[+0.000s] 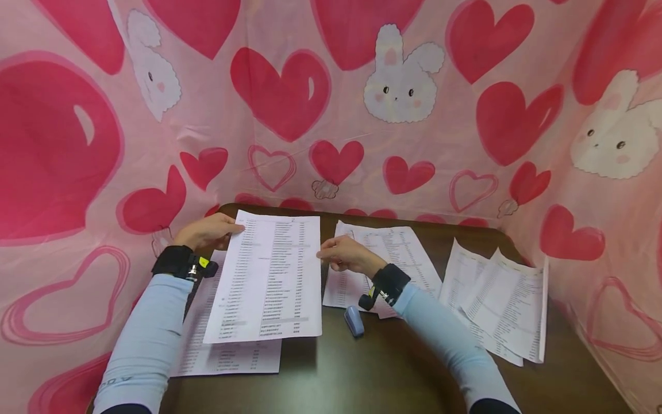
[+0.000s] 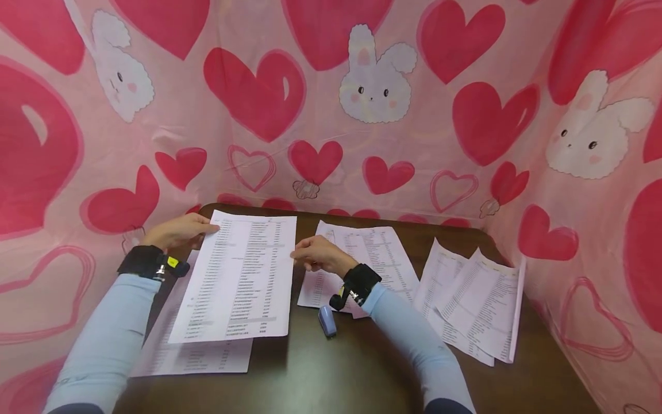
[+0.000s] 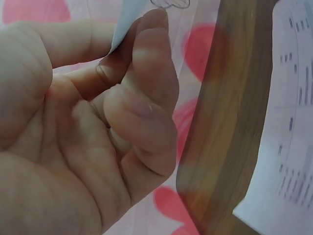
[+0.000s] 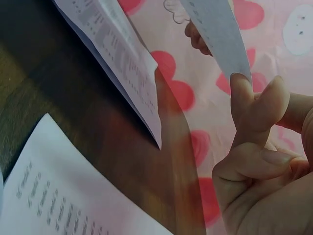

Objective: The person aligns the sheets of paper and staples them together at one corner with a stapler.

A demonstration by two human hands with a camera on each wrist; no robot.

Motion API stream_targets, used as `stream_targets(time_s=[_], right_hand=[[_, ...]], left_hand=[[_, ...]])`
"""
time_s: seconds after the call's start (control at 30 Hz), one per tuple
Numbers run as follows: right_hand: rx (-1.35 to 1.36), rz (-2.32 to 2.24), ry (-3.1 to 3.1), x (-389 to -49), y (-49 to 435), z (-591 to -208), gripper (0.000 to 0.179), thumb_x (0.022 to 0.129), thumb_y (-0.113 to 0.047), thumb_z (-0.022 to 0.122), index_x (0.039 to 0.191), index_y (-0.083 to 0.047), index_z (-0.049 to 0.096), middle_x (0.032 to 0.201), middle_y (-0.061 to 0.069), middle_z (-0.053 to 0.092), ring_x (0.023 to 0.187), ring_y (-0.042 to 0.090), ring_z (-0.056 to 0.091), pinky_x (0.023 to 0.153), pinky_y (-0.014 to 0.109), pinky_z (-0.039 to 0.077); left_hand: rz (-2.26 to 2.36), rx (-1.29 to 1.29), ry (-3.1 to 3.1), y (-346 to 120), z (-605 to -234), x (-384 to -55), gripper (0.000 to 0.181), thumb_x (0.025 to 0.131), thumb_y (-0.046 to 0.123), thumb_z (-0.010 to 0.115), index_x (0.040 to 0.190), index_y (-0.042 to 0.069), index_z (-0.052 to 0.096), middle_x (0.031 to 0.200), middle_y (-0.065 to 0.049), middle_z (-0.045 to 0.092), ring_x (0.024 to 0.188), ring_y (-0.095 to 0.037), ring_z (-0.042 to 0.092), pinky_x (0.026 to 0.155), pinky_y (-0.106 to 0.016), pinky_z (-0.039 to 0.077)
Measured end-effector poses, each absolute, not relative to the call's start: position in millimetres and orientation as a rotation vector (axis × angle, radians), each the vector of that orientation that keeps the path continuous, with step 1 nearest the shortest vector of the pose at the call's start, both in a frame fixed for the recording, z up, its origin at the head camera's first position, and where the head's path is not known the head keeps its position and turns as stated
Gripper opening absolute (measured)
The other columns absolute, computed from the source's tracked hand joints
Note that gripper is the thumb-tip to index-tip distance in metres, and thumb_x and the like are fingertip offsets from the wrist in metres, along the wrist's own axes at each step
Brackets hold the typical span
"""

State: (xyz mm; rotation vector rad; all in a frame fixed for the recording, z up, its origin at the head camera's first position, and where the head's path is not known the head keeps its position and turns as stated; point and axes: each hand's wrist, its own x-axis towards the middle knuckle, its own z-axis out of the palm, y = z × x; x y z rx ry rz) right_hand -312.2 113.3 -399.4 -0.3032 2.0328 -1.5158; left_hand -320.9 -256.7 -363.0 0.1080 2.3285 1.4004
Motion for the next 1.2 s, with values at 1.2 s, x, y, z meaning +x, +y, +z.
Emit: stream_targets(time_s=[1.2], right_hand=[[-0.444, -1.256, 2.057, -291, 23, -440, 0.011, 0.086, -0.018, 0.074, 0.081, -0.009, 0.069, 0.078, 0.017, 0.072, 0.040, 0.013, 0.052, 0.041, 0.025, 0.033]], left_hand=[[0.933, -0.058, 2.577, -312, -406, -283, 0.037, 0.092, 0.031, 0.064, 0.111, 0.000, 0.069, 0.089, -0.009, 0.069, 0.071, -0.022, 0.061, 0.059, -0.027, 0.049]])
